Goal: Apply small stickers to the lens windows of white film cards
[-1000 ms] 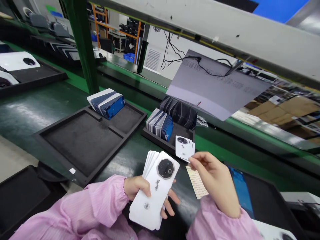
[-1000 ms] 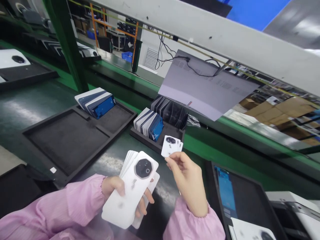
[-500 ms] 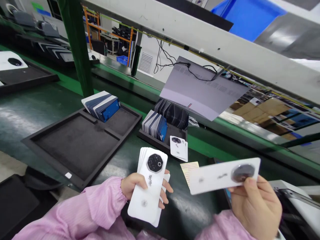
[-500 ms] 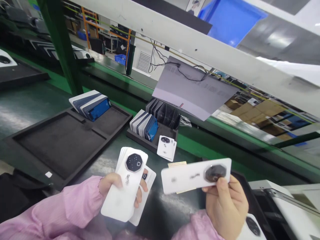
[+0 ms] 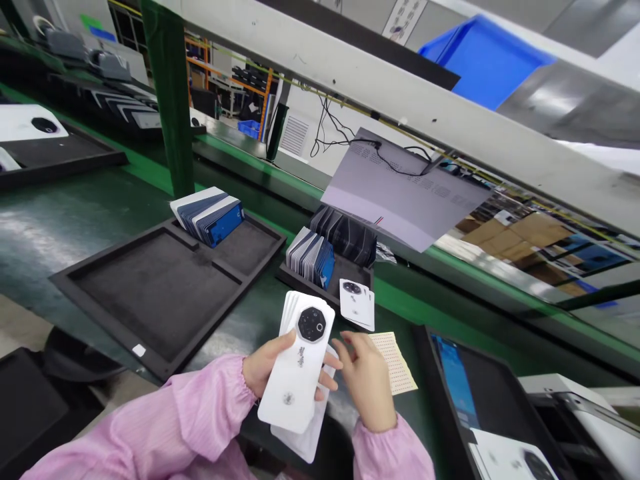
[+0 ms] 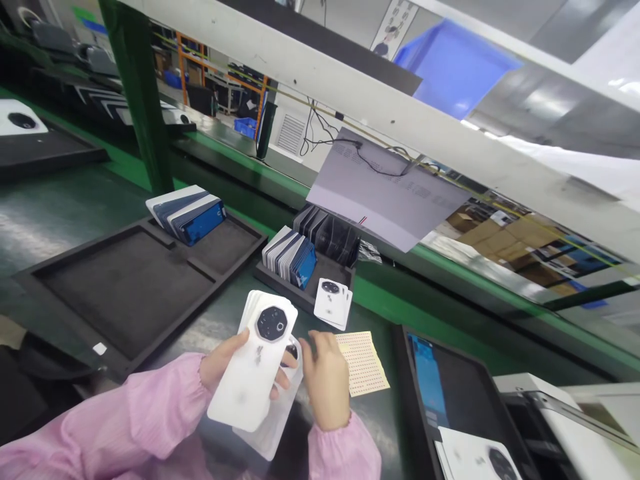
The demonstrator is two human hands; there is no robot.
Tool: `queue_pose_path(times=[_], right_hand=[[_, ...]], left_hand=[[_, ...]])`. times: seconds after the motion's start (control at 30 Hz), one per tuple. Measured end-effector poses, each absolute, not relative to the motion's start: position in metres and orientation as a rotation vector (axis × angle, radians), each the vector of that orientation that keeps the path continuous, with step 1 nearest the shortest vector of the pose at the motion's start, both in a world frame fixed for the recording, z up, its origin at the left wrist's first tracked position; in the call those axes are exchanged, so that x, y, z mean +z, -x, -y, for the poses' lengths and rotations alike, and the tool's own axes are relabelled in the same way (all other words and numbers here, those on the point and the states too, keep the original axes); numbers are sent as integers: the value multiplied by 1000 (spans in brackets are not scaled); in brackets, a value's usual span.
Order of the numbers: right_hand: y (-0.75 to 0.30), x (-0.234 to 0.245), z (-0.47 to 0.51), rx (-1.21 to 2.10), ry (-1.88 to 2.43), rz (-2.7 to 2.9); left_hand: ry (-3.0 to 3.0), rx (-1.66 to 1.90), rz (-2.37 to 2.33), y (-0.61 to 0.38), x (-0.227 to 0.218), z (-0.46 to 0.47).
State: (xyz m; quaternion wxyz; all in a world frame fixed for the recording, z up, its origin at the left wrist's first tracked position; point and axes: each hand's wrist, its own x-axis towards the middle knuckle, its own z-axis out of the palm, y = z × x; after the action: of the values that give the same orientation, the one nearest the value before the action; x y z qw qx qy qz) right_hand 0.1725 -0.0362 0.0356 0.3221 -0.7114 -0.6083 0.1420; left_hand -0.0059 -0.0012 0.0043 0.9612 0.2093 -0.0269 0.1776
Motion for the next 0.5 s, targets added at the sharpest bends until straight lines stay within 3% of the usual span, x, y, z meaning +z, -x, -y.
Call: queue_pose_path(times=[0.1,0.2,0.5], right_hand=[[-170,74,33,318,1638,1689],[-161,96,19,475,1544,1811],[-156,86,-10,810,1542,1763]], left_hand=[[-373,401,15,3,0,1],[-375,423,-14,0,-3,1],[-414,526,-164,-3,8,2]])
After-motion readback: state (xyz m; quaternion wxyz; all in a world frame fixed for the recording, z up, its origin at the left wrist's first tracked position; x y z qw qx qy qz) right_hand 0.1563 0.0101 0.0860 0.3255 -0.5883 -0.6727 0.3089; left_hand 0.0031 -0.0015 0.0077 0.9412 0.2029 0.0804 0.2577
